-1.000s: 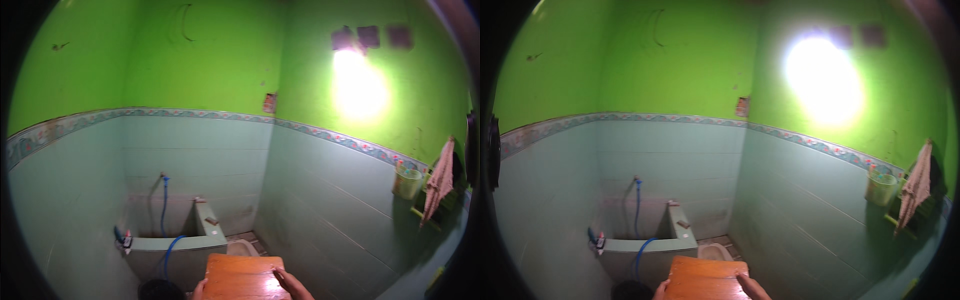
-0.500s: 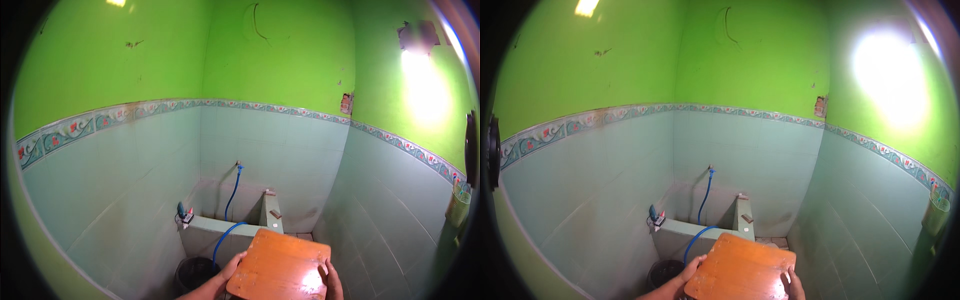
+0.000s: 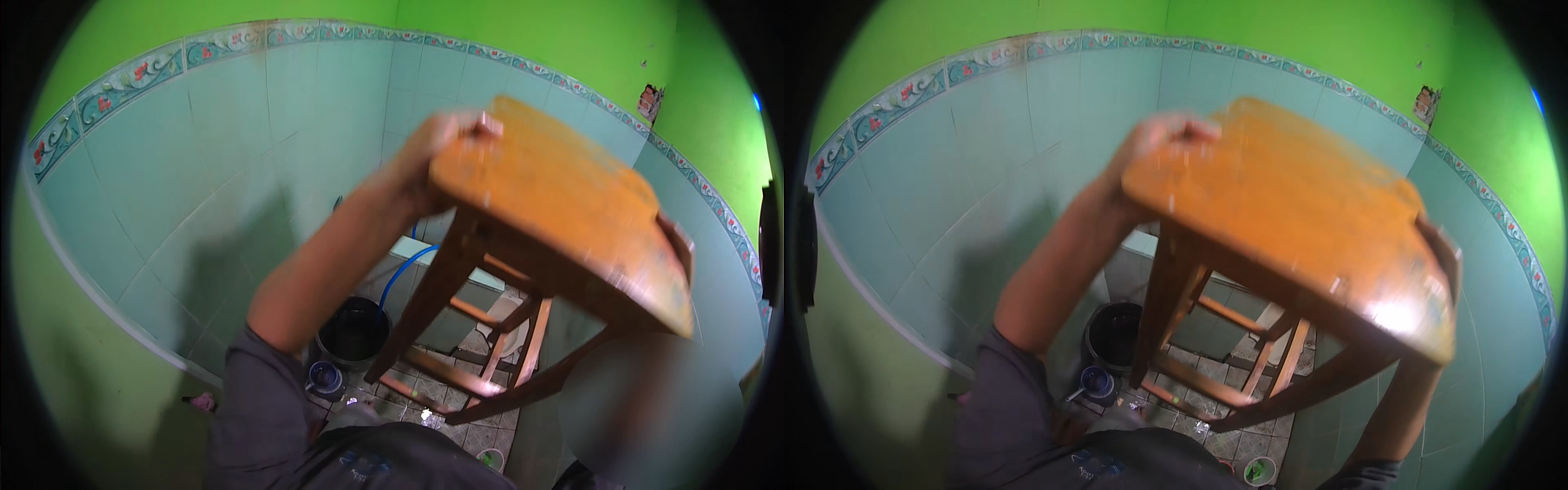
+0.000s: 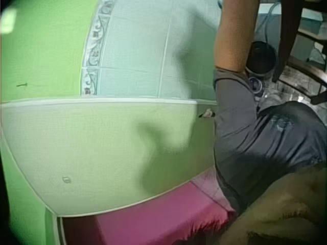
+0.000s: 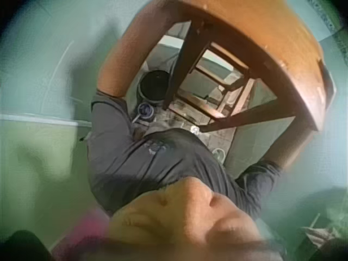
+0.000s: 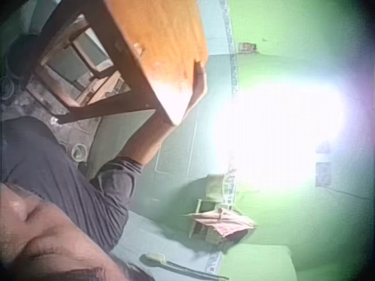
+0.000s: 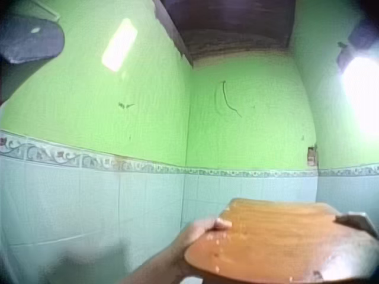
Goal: The person picks up a wooden stool, carries it into a small bathroom, and places it inside a tiled enclosure next to a water tap. They then use a blue plastic scoop to pour water from a bucket over the edge of the tiled enclosure while wiping the tiles by hand.
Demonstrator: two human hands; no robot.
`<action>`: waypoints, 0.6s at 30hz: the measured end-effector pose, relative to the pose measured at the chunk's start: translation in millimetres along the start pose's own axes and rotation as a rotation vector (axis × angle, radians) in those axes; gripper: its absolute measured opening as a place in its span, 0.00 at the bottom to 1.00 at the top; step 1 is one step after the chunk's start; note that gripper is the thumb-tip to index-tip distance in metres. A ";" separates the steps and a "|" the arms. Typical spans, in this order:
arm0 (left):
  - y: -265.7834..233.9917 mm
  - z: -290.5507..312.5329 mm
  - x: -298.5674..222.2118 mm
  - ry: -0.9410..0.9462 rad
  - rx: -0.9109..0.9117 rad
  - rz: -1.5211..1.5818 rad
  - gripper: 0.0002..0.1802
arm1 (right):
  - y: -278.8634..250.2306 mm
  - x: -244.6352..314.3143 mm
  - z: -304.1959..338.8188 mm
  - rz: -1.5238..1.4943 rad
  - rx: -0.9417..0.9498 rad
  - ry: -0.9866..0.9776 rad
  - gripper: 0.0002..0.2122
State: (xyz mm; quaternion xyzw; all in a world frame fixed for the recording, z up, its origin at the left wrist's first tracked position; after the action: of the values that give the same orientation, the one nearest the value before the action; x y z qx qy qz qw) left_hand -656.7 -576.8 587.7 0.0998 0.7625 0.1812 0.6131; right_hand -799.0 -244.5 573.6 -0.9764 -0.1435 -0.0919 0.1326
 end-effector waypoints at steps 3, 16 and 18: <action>-6.1 -23.9 -51.1 0.044 0.059 0.028 0.11 | -21.8 -60.5 -70.8 0.088 0.150 -0.013 0.25; -46.5 -116.5 -178.3 0.270 0.302 -0.267 0.19 | 86.8 -155.1 -244.0 -0.127 0.091 0.086 0.24; -63.1 -137.4 -197.2 0.265 0.335 -0.286 0.21 | 99.5 -162.3 -253.2 -0.155 0.081 0.082 0.24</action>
State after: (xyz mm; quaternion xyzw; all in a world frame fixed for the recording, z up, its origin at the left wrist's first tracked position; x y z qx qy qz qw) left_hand -740.6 -729.5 764.9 0.0668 0.8620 -0.0247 0.5019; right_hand -957.4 -450.1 755.1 -0.9516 -0.2166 -0.1361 0.1702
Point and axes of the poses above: each hand's wrist, its own z-axis away from the middle knuckle, its own y-axis out of the palm, x = y × z, the point moved 3 cm from there along -z, towards the middle knuckle, and after that the axes turned 15 degrees about -y, right-handed, at the moved point
